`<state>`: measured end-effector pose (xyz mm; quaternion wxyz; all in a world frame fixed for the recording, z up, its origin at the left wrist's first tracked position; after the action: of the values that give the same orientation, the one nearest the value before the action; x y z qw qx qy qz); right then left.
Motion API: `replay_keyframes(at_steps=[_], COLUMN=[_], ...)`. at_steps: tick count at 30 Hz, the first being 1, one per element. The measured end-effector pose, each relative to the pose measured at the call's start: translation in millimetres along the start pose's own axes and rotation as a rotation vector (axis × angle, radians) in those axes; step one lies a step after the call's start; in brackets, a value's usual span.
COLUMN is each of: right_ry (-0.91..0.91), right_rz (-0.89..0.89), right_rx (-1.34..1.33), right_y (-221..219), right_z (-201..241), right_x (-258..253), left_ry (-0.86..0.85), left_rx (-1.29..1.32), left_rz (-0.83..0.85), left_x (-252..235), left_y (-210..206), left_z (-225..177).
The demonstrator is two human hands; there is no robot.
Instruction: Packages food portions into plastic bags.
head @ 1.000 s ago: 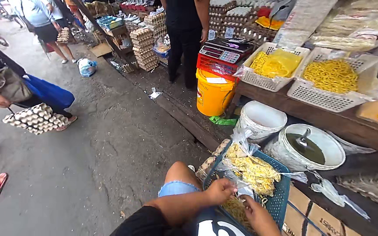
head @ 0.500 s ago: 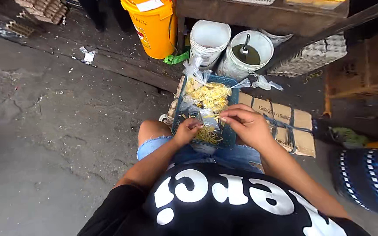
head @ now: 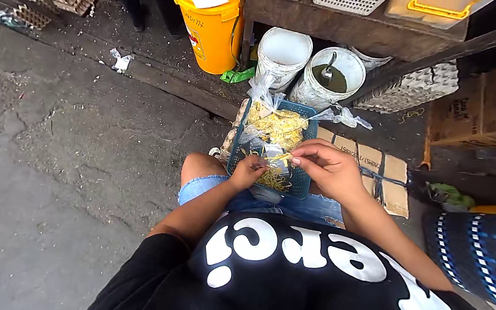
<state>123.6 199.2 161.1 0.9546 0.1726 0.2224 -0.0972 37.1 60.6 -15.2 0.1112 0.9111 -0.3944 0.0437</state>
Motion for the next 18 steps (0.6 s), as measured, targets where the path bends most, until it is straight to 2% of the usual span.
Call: replay_keyframes(at_steps=[7,13,18], right_ry=[0.008,-0.123,-0.084], right_rz=[-0.01,0.142,0.091], right_rx=[0.016,0.121,0.1], right_y=[3.1,-6.3,-0.9], right_z=[1.9,-18.1,-11.3], right_x=[-0.5,8.2,4.2], left_ry=[-0.065,-0.069,-0.07], left_rx=[-0.052,-0.055,-0.063], left_rz=[-0.017,-0.043,-0.033], left_x=[1.8,2.4,2.8], left_y=[0.1,1.6,2.7], left_z=[-0.4,-3.3,-5.0])
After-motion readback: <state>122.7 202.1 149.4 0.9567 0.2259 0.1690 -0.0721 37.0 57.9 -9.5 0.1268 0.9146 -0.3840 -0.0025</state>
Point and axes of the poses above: each hand's wrist, its own x-axis away from the middle knuckle, its own y-axis out of the back of the hand, z = x × y, the point moved 6 cm from there along -x, towards the middle knuckle, and after that the axes turned 13 degrees about y, right-handed, at the moved point
